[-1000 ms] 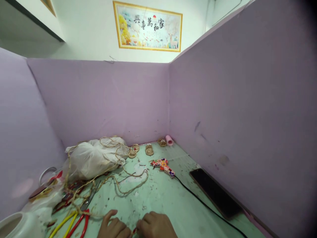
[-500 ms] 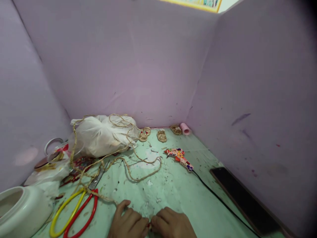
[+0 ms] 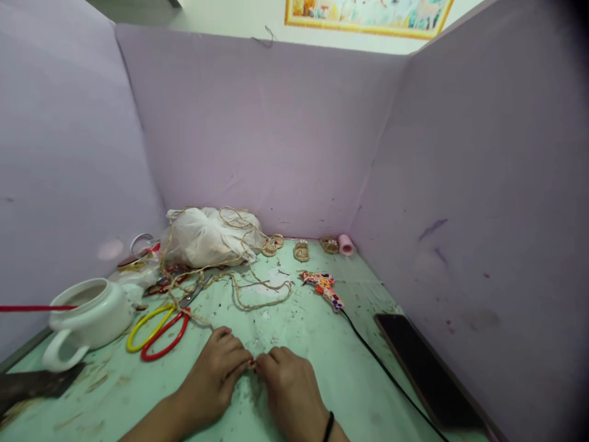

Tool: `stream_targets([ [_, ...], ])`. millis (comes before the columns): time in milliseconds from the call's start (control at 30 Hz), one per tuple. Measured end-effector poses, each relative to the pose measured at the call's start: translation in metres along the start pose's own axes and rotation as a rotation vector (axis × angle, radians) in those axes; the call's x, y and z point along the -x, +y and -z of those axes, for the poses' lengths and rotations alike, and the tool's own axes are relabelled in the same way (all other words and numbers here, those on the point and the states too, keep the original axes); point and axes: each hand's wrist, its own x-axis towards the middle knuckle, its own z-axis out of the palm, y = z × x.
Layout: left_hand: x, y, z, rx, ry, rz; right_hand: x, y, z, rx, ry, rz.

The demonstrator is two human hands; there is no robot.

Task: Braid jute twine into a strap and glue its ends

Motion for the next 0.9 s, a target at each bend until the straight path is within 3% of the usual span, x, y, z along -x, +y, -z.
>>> stream_targets([
  [233,-0.008,0.006,-0.004,-0.111,0.07,0.018,-0.005,0.008,0.014,-0.129,-0.054,-0.059],
  [433,0.002,0.005,-0.003,-0.161,0.131,0.038,-0.001,0.063,0.04,-0.2,0.076,-0.25],
  [533,0.004,0.006,-0.002,-0.183,0.177,0.021,0.0,0.078,0.047,-0.2,0.133,-0.302],
  [600,0.002,0.008,-0.002,-0.202,0.208,0.002,0.001,0.072,0.047,-0.222,0.113,-0.247],
  [733,-0.004,0.013,-0.005,-0.239,0.247,-0.045,0.002,0.037,0.038,-0.262,0.005,-0.066],
  [900,-0.006,0.016,-0.009,-0.254,0.257,-0.082,0.003,0.013,0.024,-0.285,-0.076,-0.036],
])
